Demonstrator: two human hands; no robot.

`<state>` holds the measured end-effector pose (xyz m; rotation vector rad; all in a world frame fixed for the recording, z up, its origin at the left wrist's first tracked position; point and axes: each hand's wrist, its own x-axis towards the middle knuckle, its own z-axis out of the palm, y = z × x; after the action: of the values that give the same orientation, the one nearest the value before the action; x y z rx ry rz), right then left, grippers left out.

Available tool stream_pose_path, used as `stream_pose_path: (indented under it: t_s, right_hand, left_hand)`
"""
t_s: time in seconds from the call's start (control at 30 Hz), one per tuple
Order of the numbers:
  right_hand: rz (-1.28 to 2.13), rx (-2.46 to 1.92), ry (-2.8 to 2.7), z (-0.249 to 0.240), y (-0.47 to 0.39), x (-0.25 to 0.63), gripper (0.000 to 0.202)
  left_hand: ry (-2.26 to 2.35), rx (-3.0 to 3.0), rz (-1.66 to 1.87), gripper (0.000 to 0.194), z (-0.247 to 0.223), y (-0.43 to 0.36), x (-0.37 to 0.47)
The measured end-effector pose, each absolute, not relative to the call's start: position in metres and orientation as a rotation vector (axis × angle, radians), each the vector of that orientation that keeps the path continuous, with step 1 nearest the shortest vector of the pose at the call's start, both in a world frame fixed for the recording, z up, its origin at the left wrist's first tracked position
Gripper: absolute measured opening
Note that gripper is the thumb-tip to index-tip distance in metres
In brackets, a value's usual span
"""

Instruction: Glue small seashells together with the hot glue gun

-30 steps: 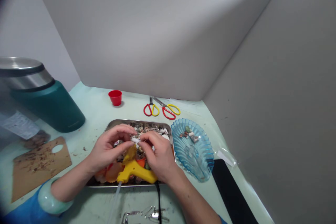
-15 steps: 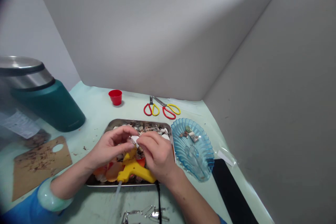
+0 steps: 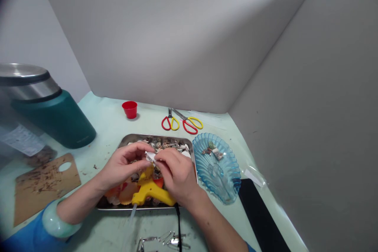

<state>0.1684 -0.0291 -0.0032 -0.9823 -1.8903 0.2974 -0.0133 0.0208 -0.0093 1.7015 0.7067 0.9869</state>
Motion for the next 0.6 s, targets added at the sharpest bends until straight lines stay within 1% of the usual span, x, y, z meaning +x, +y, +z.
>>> stream_pose_path:
  t_s: [0.17, 0.3, 0.47, 0.6]
  right_hand:
    - [0.541, -1.101, -1.73, 0.0009, -0.0307, 0.1673, 0.01]
    - [0.685, -1.151, -1.672, 0.0009, -0.0307, 0.1676, 0.008]
    - [0.553, -1.149, -1.781, 0.0025, -0.0298, 0.1679, 0.01]
    - [0.471, -1.142, -1.868, 0.0025, -0.0288, 0.1685, 0.011]
  left_hand:
    - [0.726, 1.663, 0.966, 0.02, -0.0094, 0.0206, -0.0132]
    - [0.731, 1.649, 1.037, 0.02, -0.0079, 0.021, -0.0117]
    - [0.623, 1.754, 1.129, 0.011, -0.0093, 0.0226, -0.0114]
    - [0.635, 1.799, 1.13, 0.009, -0.01, 0.0224, -0.0122]
